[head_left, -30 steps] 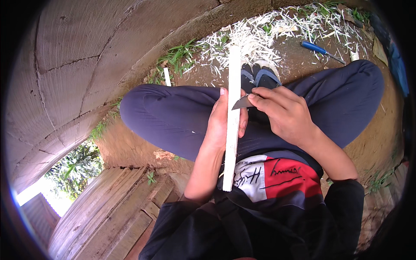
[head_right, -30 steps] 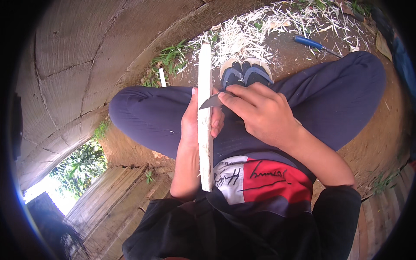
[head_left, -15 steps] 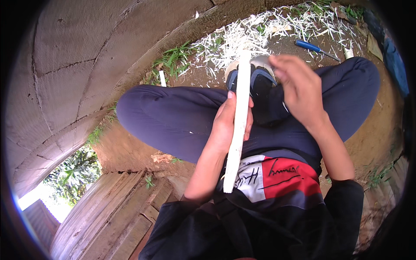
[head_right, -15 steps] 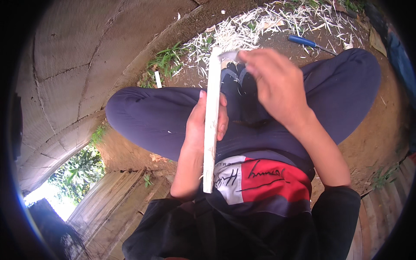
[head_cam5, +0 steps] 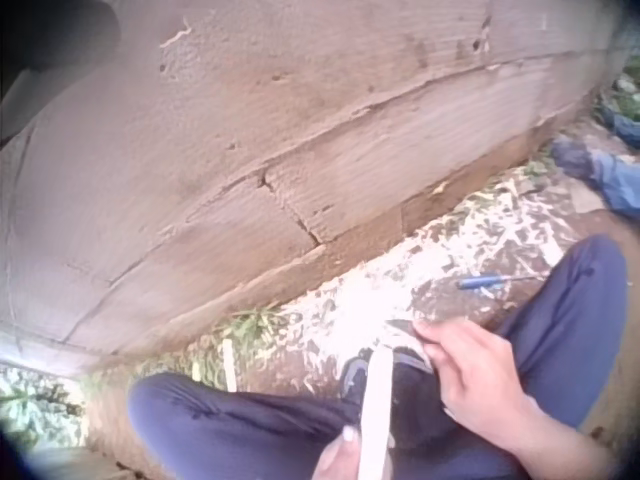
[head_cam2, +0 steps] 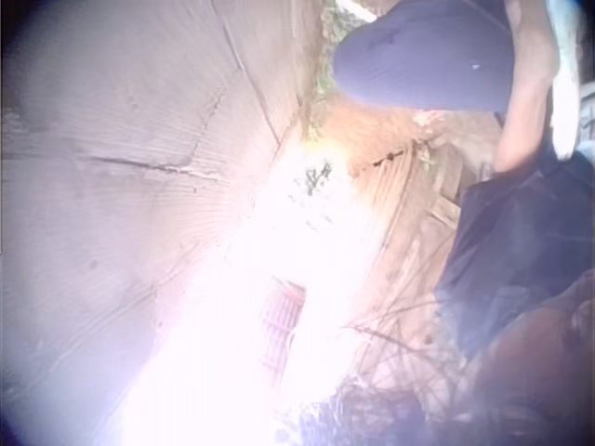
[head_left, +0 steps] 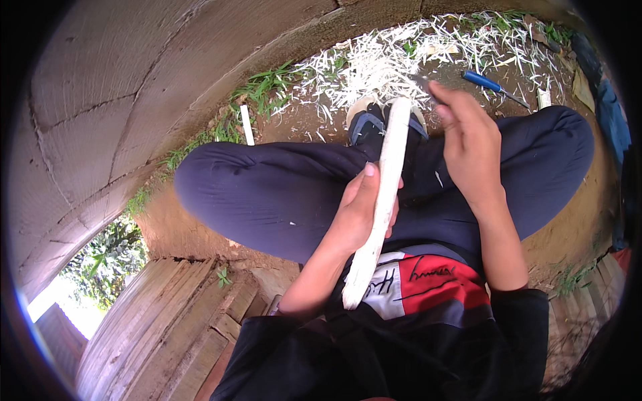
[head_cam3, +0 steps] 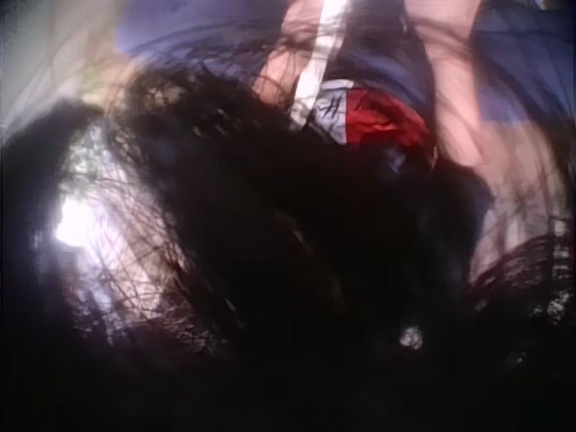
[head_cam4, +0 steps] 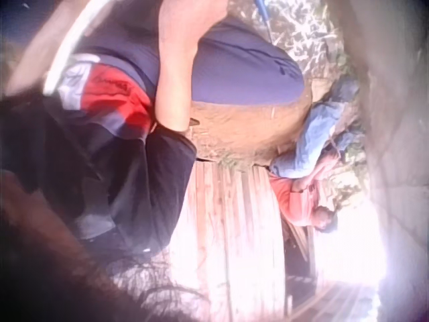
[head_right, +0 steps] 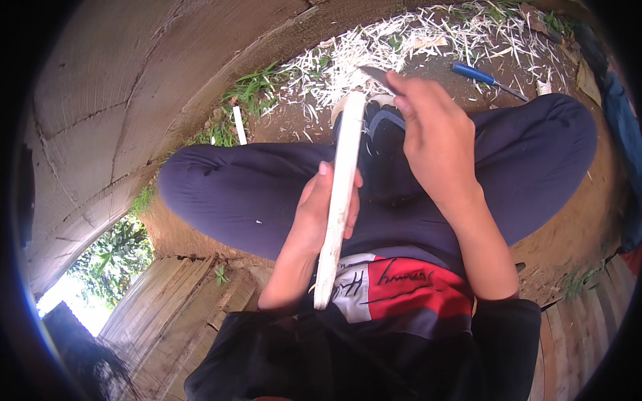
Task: The person sits cross-legged on the ground and uses a knife to shave and shape a long, light-colored piece of wood. They hold the wood in their left hand and carefully carve it with the knife in their right hand, creating wood shavings that fall onto the ground.
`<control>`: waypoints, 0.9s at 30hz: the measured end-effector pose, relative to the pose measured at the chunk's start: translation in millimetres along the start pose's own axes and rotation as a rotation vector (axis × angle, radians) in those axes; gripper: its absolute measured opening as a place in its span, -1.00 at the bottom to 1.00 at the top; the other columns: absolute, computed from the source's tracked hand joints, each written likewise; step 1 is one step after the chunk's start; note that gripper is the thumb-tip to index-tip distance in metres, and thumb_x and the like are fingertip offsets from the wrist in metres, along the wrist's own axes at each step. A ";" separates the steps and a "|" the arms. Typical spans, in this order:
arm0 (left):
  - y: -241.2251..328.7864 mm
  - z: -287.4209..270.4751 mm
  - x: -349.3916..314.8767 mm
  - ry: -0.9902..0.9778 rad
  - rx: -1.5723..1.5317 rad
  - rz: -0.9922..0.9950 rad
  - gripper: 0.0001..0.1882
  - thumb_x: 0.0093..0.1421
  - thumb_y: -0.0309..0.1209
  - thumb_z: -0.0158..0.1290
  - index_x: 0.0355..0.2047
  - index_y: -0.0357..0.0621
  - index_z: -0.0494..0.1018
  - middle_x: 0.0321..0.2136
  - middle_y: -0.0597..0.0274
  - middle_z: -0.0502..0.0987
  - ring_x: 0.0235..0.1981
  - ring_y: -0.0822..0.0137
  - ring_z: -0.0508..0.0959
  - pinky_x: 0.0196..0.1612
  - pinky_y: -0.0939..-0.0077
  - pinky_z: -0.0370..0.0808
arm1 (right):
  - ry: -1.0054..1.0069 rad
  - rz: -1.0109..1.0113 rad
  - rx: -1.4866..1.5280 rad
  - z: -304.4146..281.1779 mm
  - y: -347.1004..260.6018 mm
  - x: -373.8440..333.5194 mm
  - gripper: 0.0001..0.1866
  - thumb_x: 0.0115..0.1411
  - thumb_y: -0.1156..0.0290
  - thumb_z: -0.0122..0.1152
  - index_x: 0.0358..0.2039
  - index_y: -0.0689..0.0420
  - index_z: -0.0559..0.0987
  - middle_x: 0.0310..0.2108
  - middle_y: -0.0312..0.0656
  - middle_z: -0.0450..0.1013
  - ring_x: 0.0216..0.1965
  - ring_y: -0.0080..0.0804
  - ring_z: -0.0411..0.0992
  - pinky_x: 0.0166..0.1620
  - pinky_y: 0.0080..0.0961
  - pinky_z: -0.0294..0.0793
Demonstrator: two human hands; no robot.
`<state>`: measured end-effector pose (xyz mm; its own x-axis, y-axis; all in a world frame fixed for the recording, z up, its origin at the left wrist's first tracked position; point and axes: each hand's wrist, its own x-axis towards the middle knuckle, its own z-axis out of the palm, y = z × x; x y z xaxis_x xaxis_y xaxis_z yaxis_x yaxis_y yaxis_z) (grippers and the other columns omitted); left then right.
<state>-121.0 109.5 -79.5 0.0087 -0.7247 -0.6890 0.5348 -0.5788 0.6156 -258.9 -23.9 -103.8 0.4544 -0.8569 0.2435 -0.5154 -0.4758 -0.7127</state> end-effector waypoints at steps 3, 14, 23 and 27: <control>9.0 -11.4 7.4 0.059 -0.025 -0.016 -0.38 0.37 0.12 -0.43 -0.28 -0.23 0.35 -0.77 0.23 0.33 -0.83 0.46 0.31 -0.77 0.65 0.26 | -0.020 0.513 0.408 -11.5 -15.0 -1.1 -0.72 0.37 0.44 -0.12 0.05 0.17 0.39 -0.14 -0.02 0.50 -0.38 -0.48 0.50 -0.50 -0.61 0.46; 42.3 -26.9 28.2 0.188 0.039 -0.032 -0.48 0.41 0.01 -0.43 -0.28 -0.19 0.33 -0.71 0.31 0.33 -0.75 0.52 0.34 -0.68 0.64 0.30 | 0.084 1.138 1.597 -15.6 -34.2 35.3 -0.60 0.42 0.26 -0.29 0.23 -0.01 0.07 -0.08 0.07 0.41 -0.50 -0.19 0.54 -0.72 -0.59 0.44; 30.8 -2.9 -30.2 0.224 0.082 0.099 -0.39 0.35 0.10 -0.33 -0.23 -0.31 0.33 -0.65 0.21 0.40 -0.70 0.50 0.39 -0.63 0.64 0.36 | -0.290 1.037 2.012 -63.1 -56.3 52.6 -0.52 0.42 0.29 -0.34 0.31 -0.11 -0.06 -0.21 0.19 0.34 -0.74 -0.24 0.36 -0.76 -0.58 0.35; 29.9 18.1 -56.7 0.270 0.170 0.348 -0.53 0.37 -0.08 -0.25 -0.28 -0.32 0.36 -0.65 0.32 0.39 -0.66 0.59 0.35 -0.60 0.67 0.28 | -0.254 0.964 2.018 -81.1 -65.5 46.5 -0.54 0.43 0.19 -0.34 0.31 -0.14 0.04 -0.18 -0.09 0.30 -0.57 -0.36 0.28 -0.66 -0.56 0.32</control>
<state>-120.8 126.5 -15.1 0.3945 -0.7761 -0.4920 0.3158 -0.3883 0.8657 -262.9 -48.7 7.6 0.7404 -0.5219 -0.4236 0.5368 0.8384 -0.0948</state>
